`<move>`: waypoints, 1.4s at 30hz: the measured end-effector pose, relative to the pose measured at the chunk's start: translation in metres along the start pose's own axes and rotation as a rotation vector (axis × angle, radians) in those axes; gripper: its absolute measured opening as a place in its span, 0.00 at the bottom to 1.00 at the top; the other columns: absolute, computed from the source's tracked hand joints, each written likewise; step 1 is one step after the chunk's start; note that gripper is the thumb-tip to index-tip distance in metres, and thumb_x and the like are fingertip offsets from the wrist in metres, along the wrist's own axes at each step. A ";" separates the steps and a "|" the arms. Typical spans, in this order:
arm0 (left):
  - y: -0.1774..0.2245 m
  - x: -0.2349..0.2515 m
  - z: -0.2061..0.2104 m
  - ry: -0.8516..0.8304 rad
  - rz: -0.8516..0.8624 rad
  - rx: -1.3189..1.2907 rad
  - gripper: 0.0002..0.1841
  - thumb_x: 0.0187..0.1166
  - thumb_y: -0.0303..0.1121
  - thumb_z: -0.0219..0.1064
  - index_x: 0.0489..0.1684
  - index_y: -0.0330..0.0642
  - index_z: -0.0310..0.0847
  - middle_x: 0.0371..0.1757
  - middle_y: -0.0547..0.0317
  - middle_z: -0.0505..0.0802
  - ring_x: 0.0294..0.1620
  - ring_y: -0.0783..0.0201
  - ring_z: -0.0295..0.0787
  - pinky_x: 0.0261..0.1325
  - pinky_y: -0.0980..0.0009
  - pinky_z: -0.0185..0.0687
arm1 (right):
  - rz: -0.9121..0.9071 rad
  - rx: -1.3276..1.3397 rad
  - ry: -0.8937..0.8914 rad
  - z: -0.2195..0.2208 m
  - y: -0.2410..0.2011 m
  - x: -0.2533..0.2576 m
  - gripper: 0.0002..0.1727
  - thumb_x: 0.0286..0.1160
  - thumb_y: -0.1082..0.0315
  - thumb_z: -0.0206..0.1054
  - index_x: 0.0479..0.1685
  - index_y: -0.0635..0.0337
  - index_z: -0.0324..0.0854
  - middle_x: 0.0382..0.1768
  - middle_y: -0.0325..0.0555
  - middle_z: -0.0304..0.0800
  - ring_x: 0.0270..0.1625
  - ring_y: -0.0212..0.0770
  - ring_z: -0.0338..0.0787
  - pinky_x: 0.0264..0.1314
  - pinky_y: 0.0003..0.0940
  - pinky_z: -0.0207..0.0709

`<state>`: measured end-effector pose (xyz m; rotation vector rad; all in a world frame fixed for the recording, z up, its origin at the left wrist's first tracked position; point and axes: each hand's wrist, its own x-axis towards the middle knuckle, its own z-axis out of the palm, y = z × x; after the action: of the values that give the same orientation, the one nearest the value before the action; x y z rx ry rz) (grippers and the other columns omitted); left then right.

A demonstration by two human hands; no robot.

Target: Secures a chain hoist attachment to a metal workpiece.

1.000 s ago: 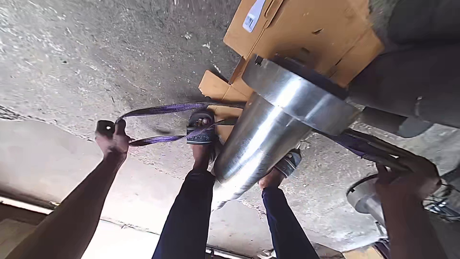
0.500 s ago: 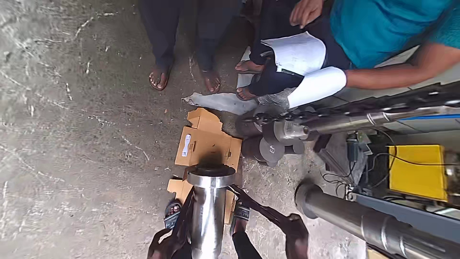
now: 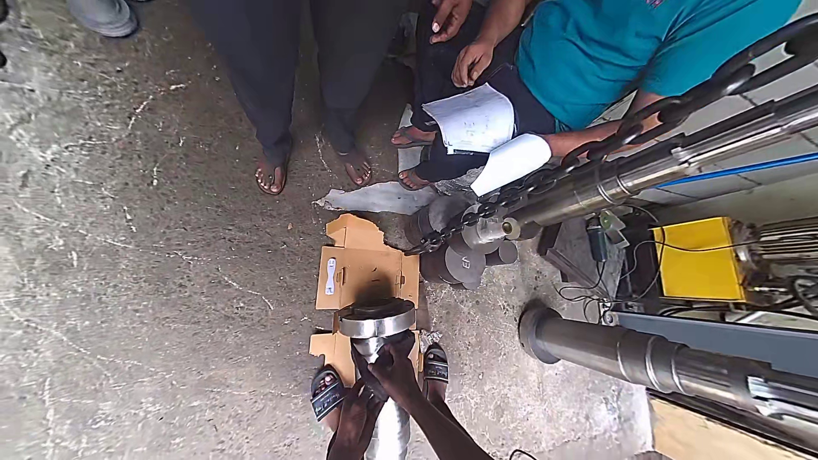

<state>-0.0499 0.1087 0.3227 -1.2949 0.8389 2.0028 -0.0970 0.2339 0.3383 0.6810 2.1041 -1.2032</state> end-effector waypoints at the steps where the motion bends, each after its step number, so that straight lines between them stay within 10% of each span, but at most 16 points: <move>1: 0.001 -0.001 0.002 -0.029 -0.025 -0.024 0.12 0.91 0.25 0.49 0.64 0.37 0.73 0.44 0.51 0.93 0.39 0.61 0.94 0.44 0.66 0.93 | 0.024 0.007 -0.023 -0.002 0.002 -0.002 0.26 0.74 0.52 0.73 0.62 0.63 0.82 0.53 0.60 0.89 0.57 0.53 0.89 0.64 0.54 0.79; 7: 0.001 0.007 0.014 -0.076 -0.015 0.325 0.26 0.87 0.26 0.62 0.84 0.42 0.62 0.52 0.43 0.91 0.41 0.57 0.93 0.44 0.60 0.92 | 0.084 0.201 -0.107 0.000 0.015 -0.020 0.34 0.87 0.44 0.57 0.74 0.68 0.74 0.65 0.63 0.85 0.69 0.52 0.84 0.75 0.53 0.74; 11: 0.002 0.019 0.017 0.020 0.231 1.034 0.25 0.76 0.34 0.74 0.70 0.33 0.78 0.52 0.41 0.94 0.54 0.50 0.92 0.63 0.47 0.84 | 0.079 0.199 -0.083 -0.001 0.028 -0.024 0.37 0.70 0.49 0.74 0.74 0.64 0.74 0.64 0.61 0.86 0.67 0.50 0.86 0.73 0.51 0.76; 16: 0.015 0.016 0.021 0.067 0.121 1.547 0.25 0.74 0.53 0.73 0.55 0.41 0.88 0.52 0.44 0.95 0.59 0.45 0.91 0.67 0.39 0.80 | 0.065 0.143 -0.138 -0.011 0.035 -0.022 0.26 0.75 0.55 0.70 0.66 0.64 0.83 0.59 0.59 0.89 0.63 0.51 0.87 0.71 0.53 0.77; 23: 0.021 0.007 0.042 0.215 0.115 1.419 0.28 0.77 0.51 0.73 0.62 0.33 0.85 0.57 0.36 0.92 0.64 0.39 0.88 0.71 0.37 0.77 | -0.021 0.101 -0.167 -0.022 0.029 -0.008 0.23 0.82 0.61 0.67 0.68 0.69 0.80 0.60 0.60 0.89 0.63 0.47 0.88 0.71 0.45 0.79; 31: 0.033 0.011 0.003 0.235 0.353 1.258 0.22 0.72 0.43 0.78 0.59 0.38 0.88 0.57 0.46 0.95 0.63 0.53 0.91 0.73 0.48 0.81 | 0.162 -0.142 0.094 -0.044 0.075 -0.006 0.19 0.79 0.58 0.69 0.64 0.57 0.84 0.49 0.55 0.94 0.53 0.54 0.93 0.61 0.60 0.82; 42: 0.002 -0.064 0.031 0.105 0.656 1.059 0.13 0.59 0.30 0.77 0.42 0.37 0.88 0.42 0.57 0.94 0.41 0.69 0.94 0.45 0.69 0.95 | 0.003 -0.108 0.268 -0.019 0.107 0.065 0.21 0.74 0.70 0.69 0.68 0.60 0.83 0.60 0.57 0.90 0.66 0.57 0.88 0.70 0.57 0.79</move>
<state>-0.0471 0.1220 0.3922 -0.5099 2.1782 1.4350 -0.0724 0.3072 0.2385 0.8336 2.3664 -1.0346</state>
